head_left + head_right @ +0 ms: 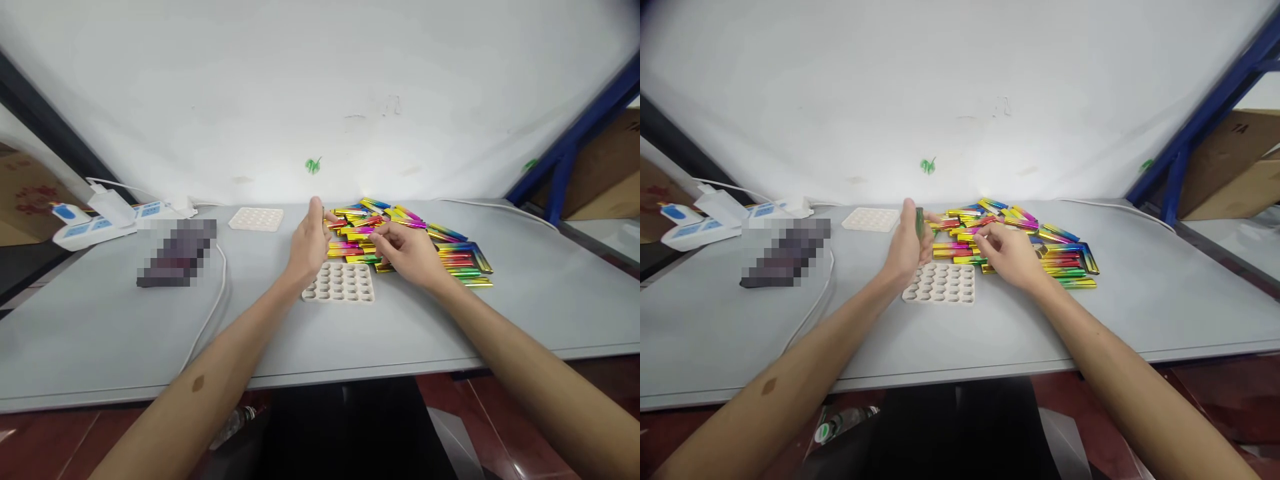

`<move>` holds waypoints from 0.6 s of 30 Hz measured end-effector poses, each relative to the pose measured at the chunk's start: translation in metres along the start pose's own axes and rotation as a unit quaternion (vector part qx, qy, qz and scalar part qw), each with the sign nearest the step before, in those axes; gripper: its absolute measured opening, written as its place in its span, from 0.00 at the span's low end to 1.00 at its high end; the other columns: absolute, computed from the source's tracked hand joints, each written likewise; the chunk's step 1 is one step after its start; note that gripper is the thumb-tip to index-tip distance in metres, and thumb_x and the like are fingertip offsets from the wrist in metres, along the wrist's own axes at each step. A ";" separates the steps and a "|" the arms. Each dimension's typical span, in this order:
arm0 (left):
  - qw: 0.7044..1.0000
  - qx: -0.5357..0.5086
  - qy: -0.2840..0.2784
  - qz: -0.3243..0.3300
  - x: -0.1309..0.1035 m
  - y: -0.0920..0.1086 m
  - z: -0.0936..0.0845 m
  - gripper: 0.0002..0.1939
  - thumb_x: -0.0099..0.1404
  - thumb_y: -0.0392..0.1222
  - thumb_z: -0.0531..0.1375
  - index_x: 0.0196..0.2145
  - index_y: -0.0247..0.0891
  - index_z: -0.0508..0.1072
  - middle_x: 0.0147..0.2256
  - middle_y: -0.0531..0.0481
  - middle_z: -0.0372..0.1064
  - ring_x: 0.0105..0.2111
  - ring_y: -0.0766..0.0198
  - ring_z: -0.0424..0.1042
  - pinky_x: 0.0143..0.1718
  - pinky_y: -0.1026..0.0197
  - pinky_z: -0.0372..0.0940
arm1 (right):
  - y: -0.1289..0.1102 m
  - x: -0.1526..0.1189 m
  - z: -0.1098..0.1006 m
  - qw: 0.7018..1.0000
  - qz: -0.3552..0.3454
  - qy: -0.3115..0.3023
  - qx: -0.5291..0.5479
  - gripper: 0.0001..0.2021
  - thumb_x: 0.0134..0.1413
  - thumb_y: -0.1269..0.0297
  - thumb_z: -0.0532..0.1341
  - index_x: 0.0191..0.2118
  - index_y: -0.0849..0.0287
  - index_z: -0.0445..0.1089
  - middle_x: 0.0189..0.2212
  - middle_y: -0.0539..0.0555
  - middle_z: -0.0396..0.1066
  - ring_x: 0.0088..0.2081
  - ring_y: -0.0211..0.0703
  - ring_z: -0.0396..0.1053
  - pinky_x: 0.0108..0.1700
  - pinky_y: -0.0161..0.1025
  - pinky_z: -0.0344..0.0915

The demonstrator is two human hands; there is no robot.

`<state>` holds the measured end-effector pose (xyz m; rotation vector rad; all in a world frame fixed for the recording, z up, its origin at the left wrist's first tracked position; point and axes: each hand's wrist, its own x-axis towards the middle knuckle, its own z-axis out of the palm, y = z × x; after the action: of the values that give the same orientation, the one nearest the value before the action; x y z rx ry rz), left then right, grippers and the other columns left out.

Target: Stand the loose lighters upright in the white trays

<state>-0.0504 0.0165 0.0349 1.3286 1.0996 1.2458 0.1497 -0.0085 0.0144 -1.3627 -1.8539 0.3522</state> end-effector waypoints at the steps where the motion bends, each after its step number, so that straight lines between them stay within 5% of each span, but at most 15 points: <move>1: 0.999 -0.039 -0.006 -0.009 0.001 0.000 -0.001 0.26 0.69 0.67 0.46 0.31 0.42 0.64 0.19 0.59 0.49 0.16 0.71 0.49 0.17 0.66 0.44 | 0.000 0.000 0.000 1.000 0.001 0.000 -0.002 0.15 0.64 0.50 0.56 0.36 0.56 0.71 0.24 0.50 0.74 0.23 0.40 0.68 0.30 0.39 0.62; 8: 0.997 -0.065 -0.034 -0.006 0.003 -0.005 -0.003 0.21 0.67 0.63 0.55 0.31 0.42 0.60 0.23 0.58 0.61 0.16 0.71 0.62 0.13 0.69 0.46 | 0.002 0.001 0.000 1.000 0.009 -0.006 0.003 0.17 0.64 0.48 0.55 0.36 0.56 0.70 0.23 0.50 0.73 0.22 0.40 0.68 0.29 0.39 0.62; 13: 0.997 -0.054 -0.041 -0.022 0.002 -0.002 -0.005 0.21 0.67 0.63 0.55 0.31 0.42 0.65 0.17 0.60 0.53 0.12 0.74 0.50 0.13 0.69 0.43 | 0.002 0.000 0.001 0.999 0.018 -0.007 0.026 0.19 0.63 0.44 0.55 0.36 0.55 0.70 0.23 0.50 0.73 0.21 0.41 0.68 0.28 0.40 0.63; 18: 0.994 -0.091 -0.020 -0.062 0.005 0.002 -0.008 0.30 0.64 0.70 0.52 0.23 0.40 0.66 0.16 0.57 0.53 0.13 0.72 0.51 0.14 0.66 0.45 | -0.002 0.003 0.000 0.980 0.096 -0.004 0.174 0.21 0.57 0.41 0.60 0.34 0.56 0.71 0.23 0.50 0.71 0.21 0.41 0.69 0.27 0.40 0.66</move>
<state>-0.0582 0.0218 0.0378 1.1262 1.0001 1.1917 0.1479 -0.0062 0.0167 -1.2959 -1.5779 0.7464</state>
